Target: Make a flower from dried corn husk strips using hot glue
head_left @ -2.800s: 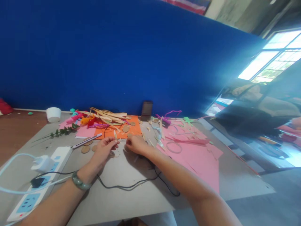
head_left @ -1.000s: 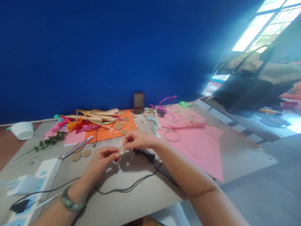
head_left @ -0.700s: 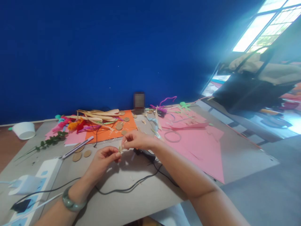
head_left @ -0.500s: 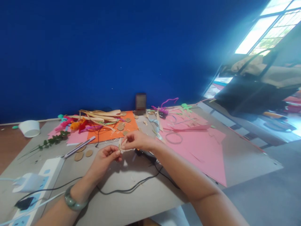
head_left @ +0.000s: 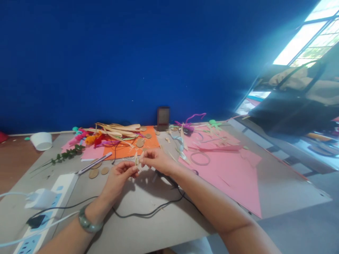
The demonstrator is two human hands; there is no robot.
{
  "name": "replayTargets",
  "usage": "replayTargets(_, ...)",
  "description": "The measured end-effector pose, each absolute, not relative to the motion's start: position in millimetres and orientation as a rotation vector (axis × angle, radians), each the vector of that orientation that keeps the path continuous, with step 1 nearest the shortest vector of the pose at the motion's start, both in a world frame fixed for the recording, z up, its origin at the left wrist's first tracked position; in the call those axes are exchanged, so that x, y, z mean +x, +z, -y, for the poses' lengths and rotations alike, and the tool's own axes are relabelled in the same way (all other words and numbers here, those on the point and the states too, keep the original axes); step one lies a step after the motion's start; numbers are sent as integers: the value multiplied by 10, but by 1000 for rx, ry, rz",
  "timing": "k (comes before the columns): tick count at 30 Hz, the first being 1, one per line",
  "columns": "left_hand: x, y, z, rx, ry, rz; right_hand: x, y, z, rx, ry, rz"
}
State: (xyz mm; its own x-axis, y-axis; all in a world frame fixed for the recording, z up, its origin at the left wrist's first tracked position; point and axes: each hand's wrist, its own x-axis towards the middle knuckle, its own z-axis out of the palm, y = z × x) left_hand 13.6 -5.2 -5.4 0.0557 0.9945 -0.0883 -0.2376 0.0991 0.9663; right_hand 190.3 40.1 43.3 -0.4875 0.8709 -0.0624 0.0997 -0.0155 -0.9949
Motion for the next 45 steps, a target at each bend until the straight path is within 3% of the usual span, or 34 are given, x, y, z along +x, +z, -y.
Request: replayTargets(45, 117, -77, 62, 1159, 1183, -1127, 1822, 367, -355, -1029, 1614, 1510)
